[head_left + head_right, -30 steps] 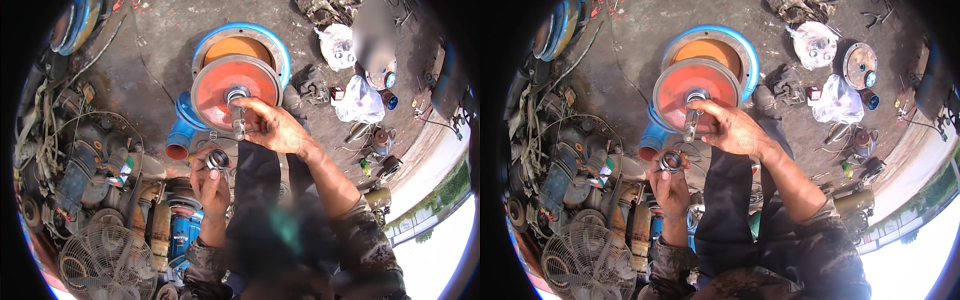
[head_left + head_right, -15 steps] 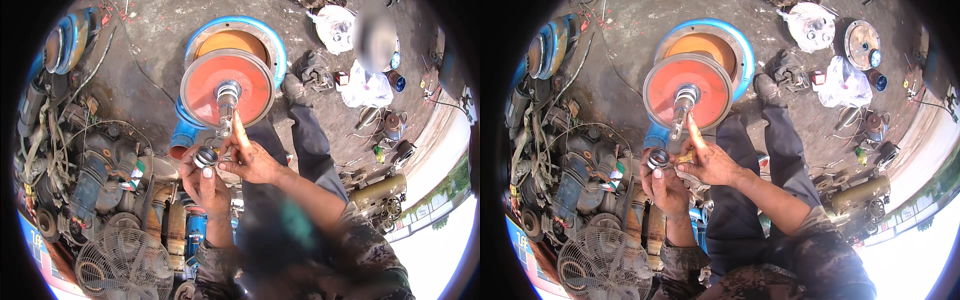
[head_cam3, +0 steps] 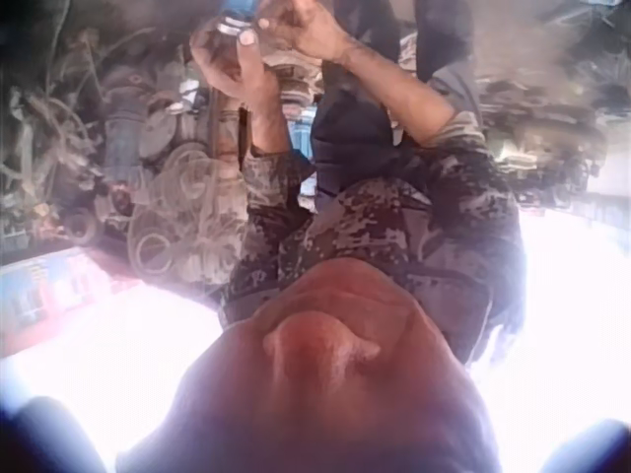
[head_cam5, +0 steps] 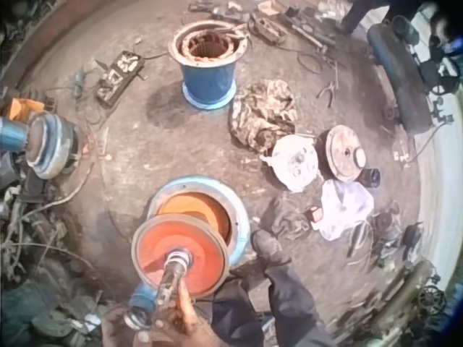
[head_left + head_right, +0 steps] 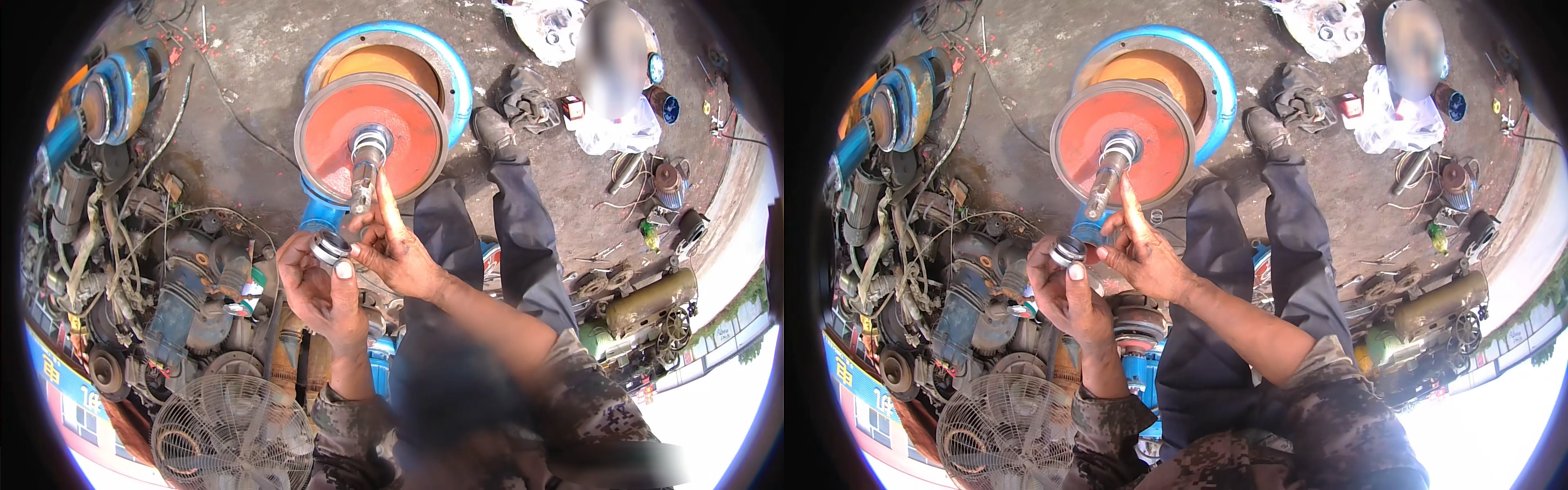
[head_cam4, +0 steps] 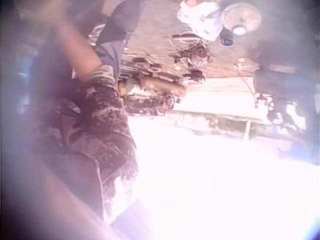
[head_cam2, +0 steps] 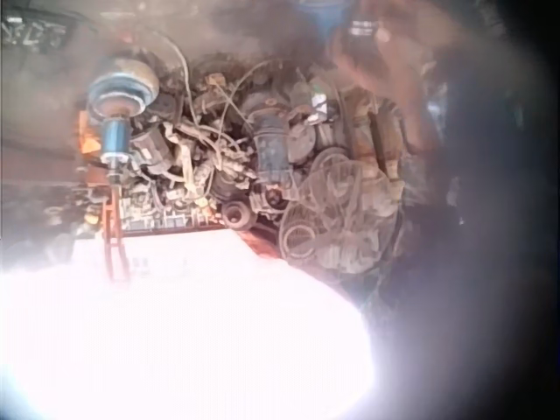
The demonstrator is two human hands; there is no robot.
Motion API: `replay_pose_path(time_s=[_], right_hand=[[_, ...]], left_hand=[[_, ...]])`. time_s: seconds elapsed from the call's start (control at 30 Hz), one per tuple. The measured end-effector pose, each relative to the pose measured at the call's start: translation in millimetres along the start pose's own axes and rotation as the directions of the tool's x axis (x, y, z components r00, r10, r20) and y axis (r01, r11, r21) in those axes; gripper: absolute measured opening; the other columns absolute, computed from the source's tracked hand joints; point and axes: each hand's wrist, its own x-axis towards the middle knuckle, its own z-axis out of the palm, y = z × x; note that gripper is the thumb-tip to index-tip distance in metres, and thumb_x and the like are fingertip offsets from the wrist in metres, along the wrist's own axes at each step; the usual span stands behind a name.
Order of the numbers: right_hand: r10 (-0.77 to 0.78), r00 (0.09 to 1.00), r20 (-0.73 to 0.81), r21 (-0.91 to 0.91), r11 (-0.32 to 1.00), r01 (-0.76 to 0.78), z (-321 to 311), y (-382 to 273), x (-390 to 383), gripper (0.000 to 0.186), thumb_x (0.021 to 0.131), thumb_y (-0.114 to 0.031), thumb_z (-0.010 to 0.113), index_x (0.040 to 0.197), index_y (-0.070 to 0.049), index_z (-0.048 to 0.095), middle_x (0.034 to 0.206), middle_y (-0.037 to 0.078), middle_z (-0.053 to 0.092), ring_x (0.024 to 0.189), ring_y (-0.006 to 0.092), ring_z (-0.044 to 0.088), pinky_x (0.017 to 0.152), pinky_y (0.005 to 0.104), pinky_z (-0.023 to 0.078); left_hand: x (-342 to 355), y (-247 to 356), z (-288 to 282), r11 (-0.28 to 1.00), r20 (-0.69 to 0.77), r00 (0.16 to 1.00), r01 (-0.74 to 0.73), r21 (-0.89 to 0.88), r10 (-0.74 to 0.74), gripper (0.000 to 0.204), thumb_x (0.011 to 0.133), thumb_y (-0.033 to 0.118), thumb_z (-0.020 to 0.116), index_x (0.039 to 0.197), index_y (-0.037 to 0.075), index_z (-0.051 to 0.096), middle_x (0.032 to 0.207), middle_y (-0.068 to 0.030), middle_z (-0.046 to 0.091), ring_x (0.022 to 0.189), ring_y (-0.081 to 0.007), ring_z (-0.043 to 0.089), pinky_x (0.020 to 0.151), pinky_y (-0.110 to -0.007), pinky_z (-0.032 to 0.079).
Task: The person sits on the floor and cleans a small metal part with a cloth. They then pick up a plastic bag containing small metal rings, inspect them, and place them onto a blue cylindrical machine part. The person continues to handle and install the rings onto the machine shaft.
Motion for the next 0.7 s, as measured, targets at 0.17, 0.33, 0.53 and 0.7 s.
replay_pose_path(time_s=[0.17,0.33,0.53,0.7], right_hand=[[0.065,0.997,-0.044,-0.127,0.989,-0.070,-34.2,-9.3,-4.2,0.100,0.095,-0.002,0.073,0.170,-0.019,0.009,0.109,0.005,0.055,0.078,0.0106,0.056,0.072,0.0280,0.053],[0.025,0.999,-0.042,-0.086,0.996,-0.029,-39.3,-15.0,5.9,0.099,0.093,0.002,0.073,0.170,-0.021,0.014,0.101,0.003,0.056,0.076,0.0093,0.055,0.073,0.0276,0.052],[0.080,0.990,0.115,-0.305,0.951,-0.041,-68.8,-49.7,35.1,0.085,0.087,0.009,0.073,0.158,-0.023,0.039,0.086,-0.003,0.052,0.074,0.0054,0.053,0.067,0.0238,0.048],[-0.019,0.975,0.221,-0.638,0.753,0.159,-86.8,-80.2,56.4,0.074,0.086,0.003,0.077,0.150,-0.022,0.051,0.075,0.001,0.056,0.069,0.0133,0.057,0.067,0.0313,0.052]], left_hand=[[12.7,11.2,2.7,0.843,0.140,0.954,-0.300,0.447,0.265,0.051,0.078,0.010,0.081,0.121,0.000,0.055,0.116,-0.0109,0.054,0.098,-0.0212,0.053,0.082,-0.034,0.044],[15.5,20.4,10.2,0.770,0.163,0.929,-0.367,0.521,0.332,0.058,0.074,0.008,0.080,0.125,0.001,0.054,0.116,-0.0116,0.055,0.098,-0.0240,0.055,0.080,-0.036,0.045],[9.3,25.6,13.8,0.756,0.163,0.938,-0.343,0.557,0.306,0.058,0.072,0.006,0.079,0.125,0.002,0.055,0.116,-0.0132,0.055,0.100,-0.0276,0.056,0.082,-0.038,0.046],[11.4,20.6,24.1,0.706,0.201,0.915,-0.398,0.586,0.349,0.059,0.070,0.006,0.079,0.123,0.001,0.055,0.115,-0.0147,0.056,0.103,-0.0326,0.055,0.087,-0.044,0.046]])
